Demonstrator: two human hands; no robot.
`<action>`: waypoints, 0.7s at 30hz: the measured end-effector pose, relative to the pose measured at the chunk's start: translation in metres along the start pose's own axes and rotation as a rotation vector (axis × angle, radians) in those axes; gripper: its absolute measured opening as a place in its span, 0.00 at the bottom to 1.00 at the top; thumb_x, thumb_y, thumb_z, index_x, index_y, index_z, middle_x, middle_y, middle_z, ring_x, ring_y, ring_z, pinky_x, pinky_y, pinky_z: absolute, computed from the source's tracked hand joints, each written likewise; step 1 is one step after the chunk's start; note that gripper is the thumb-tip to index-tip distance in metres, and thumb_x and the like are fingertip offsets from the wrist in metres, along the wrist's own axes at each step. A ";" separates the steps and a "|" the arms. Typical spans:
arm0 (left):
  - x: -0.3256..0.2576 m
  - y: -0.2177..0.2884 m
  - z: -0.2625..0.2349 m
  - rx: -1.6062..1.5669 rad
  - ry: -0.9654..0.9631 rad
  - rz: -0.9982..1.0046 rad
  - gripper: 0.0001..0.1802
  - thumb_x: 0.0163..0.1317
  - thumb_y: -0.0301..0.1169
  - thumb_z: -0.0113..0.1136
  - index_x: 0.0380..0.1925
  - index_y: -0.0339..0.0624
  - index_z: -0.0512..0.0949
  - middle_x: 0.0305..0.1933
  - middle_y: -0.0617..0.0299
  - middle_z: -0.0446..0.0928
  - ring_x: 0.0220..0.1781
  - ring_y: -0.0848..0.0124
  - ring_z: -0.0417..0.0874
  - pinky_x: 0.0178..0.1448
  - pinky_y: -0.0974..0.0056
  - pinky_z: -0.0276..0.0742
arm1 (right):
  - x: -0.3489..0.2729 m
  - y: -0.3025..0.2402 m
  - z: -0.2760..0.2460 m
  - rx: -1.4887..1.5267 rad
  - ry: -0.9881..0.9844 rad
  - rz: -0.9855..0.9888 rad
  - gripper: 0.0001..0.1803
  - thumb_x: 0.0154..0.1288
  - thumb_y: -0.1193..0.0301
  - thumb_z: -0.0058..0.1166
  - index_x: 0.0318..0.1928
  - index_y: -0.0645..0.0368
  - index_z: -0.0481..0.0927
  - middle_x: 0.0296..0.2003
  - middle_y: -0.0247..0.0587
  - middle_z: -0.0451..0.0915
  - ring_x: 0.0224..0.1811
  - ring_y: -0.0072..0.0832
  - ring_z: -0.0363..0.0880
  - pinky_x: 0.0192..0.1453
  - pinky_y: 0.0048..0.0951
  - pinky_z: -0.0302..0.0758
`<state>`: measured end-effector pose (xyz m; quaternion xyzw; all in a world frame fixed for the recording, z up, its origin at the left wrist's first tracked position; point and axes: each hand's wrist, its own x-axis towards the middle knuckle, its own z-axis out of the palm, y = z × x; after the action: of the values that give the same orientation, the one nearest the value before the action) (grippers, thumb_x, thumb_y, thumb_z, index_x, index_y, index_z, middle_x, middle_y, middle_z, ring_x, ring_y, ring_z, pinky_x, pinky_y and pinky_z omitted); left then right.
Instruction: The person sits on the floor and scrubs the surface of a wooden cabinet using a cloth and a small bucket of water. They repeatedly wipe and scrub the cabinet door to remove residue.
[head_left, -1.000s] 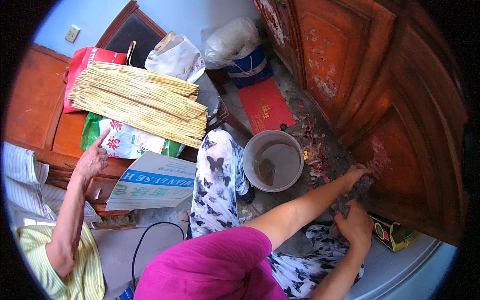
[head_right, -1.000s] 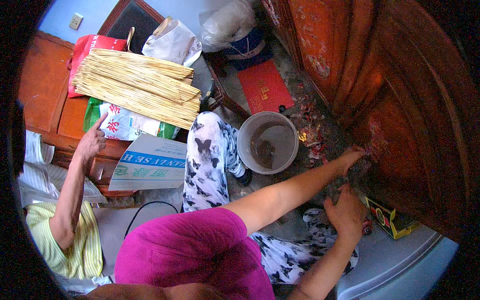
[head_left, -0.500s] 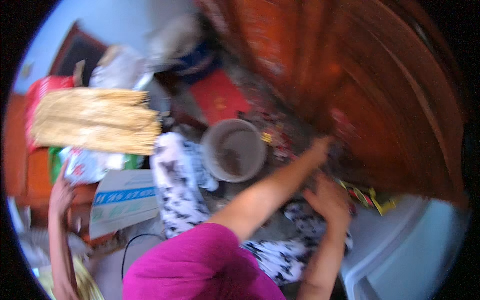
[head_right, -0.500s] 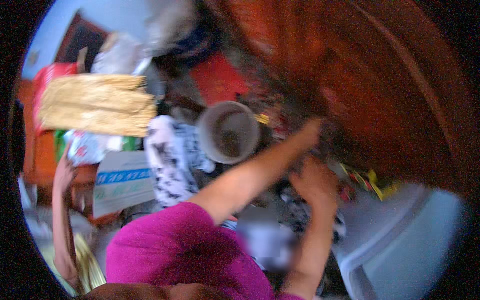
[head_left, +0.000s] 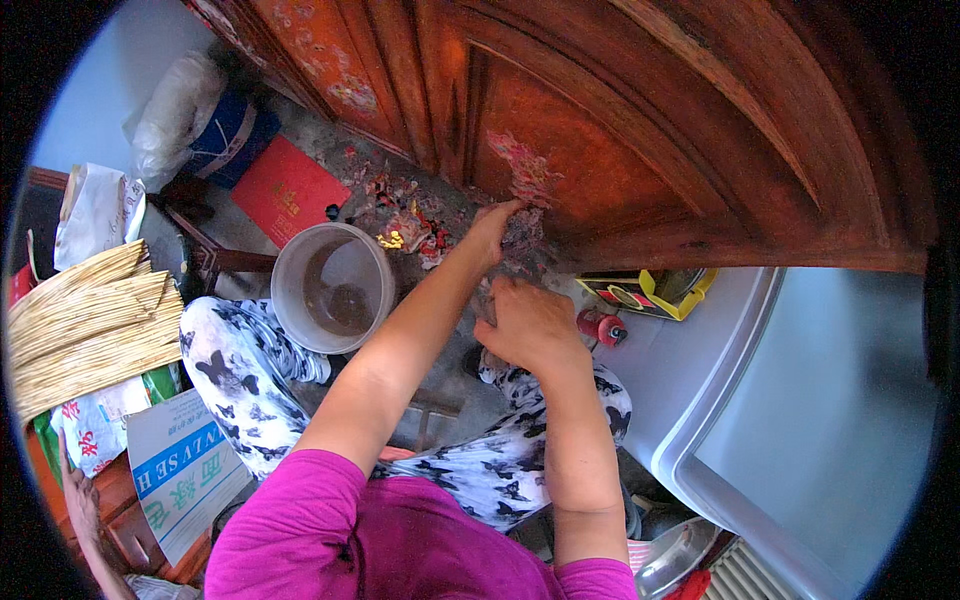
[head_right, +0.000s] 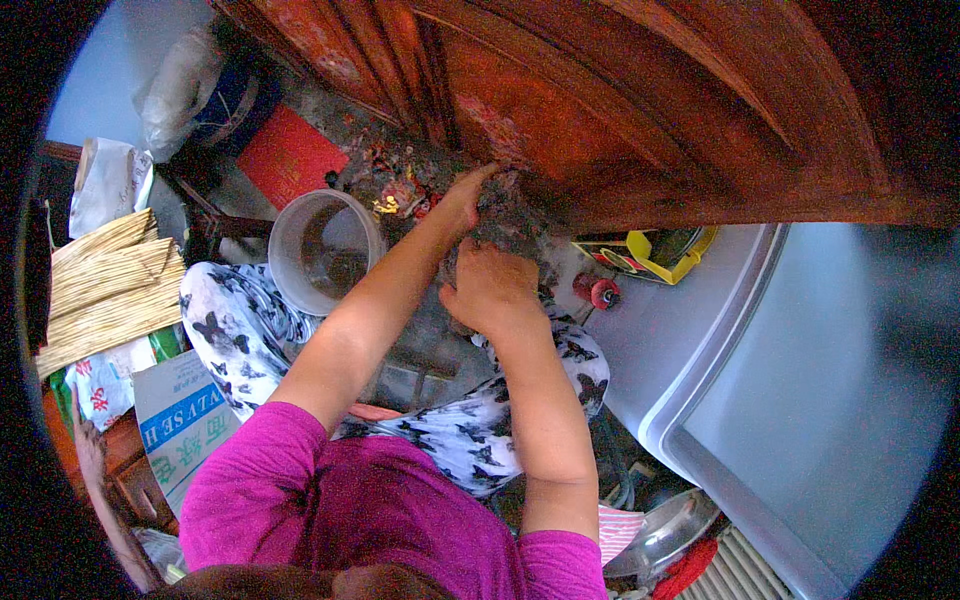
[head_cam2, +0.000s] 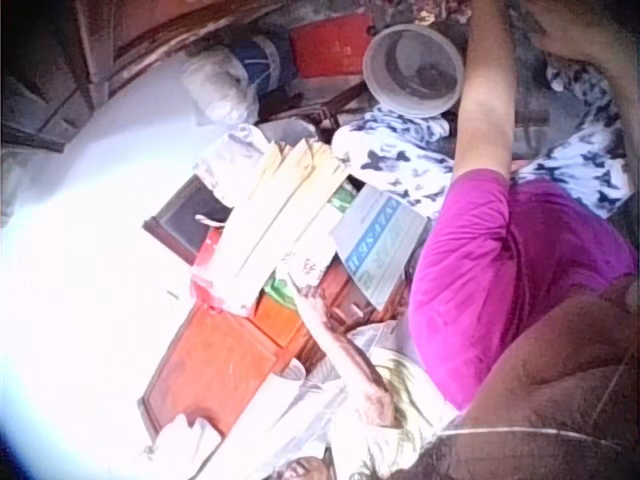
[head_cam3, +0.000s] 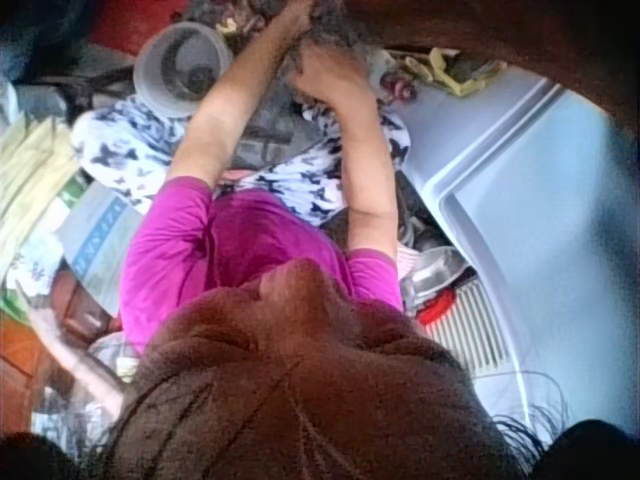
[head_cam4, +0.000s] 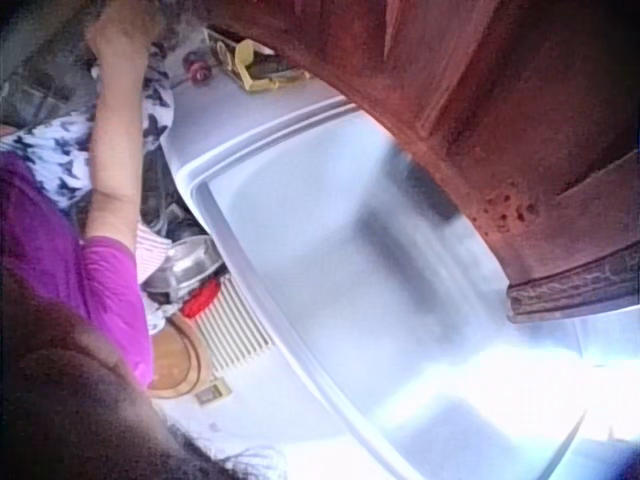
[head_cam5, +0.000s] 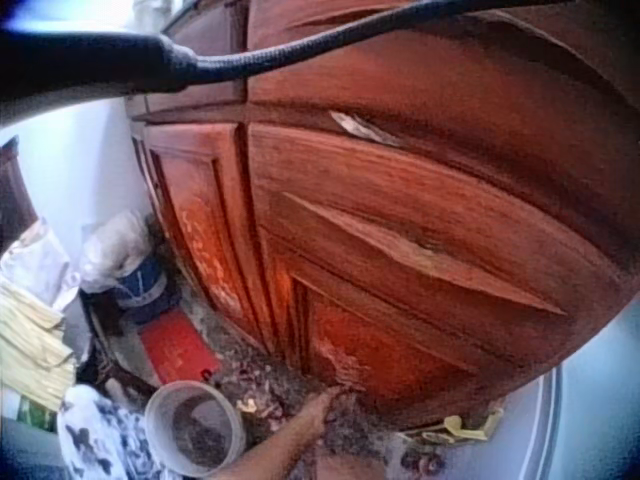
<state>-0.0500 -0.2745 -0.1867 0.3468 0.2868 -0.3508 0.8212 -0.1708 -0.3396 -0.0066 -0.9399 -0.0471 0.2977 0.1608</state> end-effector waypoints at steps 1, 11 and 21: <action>0.010 -0.001 -0.006 0.029 0.013 0.028 0.12 0.66 0.32 0.60 0.46 0.42 0.83 0.43 0.55 0.84 0.44 0.60 0.85 0.47 0.57 0.83 | 0.001 -0.002 0.001 0.001 0.007 -0.010 0.28 0.58 0.54 0.57 0.52 0.64 0.77 0.50 0.51 0.83 0.54 0.44 0.82 0.55 0.48 0.78; -0.027 0.001 0.008 0.139 -0.119 0.124 0.10 0.64 0.33 0.66 0.42 0.41 0.83 0.38 0.63 0.83 0.38 0.67 0.84 0.43 0.63 0.80 | -0.002 0.004 -0.004 0.001 0.008 0.013 0.29 0.57 0.54 0.58 0.52 0.64 0.77 0.50 0.51 0.83 0.53 0.44 0.83 0.54 0.48 0.78; -0.013 -0.024 0.024 1.043 0.300 0.876 0.27 0.51 0.43 0.75 0.39 0.38 0.71 0.36 0.53 0.80 0.40 0.57 0.83 0.47 0.56 0.79 | 0.000 0.004 0.000 -0.009 0.026 0.006 0.29 0.58 0.53 0.59 0.52 0.63 0.77 0.48 0.51 0.83 0.53 0.45 0.83 0.53 0.49 0.79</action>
<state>-0.0705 -0.3001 -0.1718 0.8245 0.0247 -0.0276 0.5647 -0.1711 -0.3435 -0.0079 -0.9445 -0.0433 0.2858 0.1562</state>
